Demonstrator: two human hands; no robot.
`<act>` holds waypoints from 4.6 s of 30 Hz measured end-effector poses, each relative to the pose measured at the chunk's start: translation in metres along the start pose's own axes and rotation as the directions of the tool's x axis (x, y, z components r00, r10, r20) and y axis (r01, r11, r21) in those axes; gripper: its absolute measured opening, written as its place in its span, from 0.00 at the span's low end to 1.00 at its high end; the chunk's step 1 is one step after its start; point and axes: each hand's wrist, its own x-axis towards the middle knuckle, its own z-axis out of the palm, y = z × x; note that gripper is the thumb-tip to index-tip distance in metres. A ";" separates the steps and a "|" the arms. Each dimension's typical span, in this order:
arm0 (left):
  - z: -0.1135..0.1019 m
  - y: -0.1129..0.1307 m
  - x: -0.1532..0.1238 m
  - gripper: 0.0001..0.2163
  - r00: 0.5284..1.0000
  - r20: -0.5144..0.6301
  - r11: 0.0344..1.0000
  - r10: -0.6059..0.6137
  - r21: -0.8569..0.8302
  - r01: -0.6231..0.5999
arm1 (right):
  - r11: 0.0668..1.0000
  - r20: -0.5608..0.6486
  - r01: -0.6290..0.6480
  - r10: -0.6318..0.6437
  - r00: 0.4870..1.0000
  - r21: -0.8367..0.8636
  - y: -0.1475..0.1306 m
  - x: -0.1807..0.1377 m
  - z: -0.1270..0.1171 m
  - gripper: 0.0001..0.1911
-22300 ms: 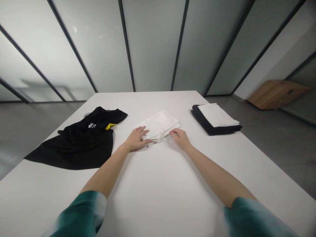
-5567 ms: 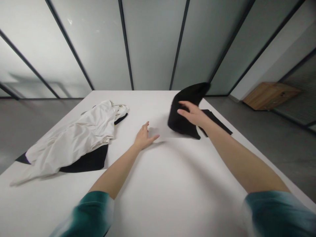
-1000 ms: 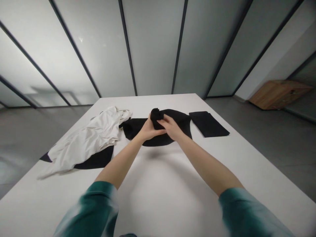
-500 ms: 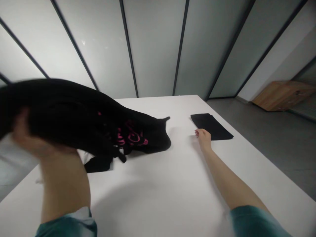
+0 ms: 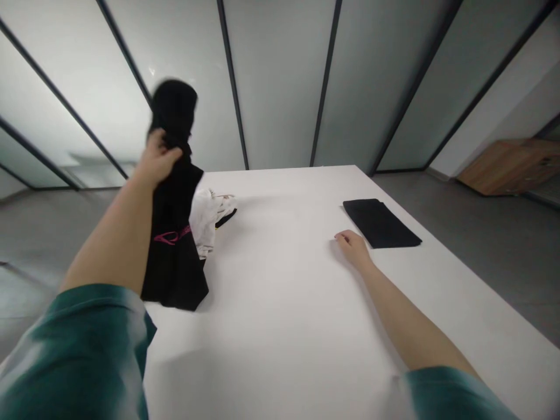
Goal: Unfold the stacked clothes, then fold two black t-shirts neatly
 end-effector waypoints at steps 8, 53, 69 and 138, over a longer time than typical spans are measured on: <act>0.055 -0.080 -0.103 0.32 0.941 0.296 0.925 -0.163 0.378 0.042 | 1.000 0.039 0.002 -0.002 0.999 -0.004 0.001 0.001 0.001 0.14; 0.222 0.074 -0.199 0.21 0.823 0.513 0.943 0.246 0.069 -0.326 | 0.690 -0.270 -0.340 0.213 0.939 -0.639 0.021 0.002 -0.033 0.27; 0.212 0.086 -0.207 0.41 0.792 0.401 0.883 0.460 -0.115 -0.455 | 0.862 0.112 0.503 -0.495 0.862 -0.061 -0.055 -0.032 0.023 0.16; 0.215 0.090 -0.203 0.17 0.797 0.505 0.939 0.332 -0.098 -0.329 | 0.874 0.329 0.417 -0.328 0.885 -0.250 -0.037 -0.026 0.030 0.15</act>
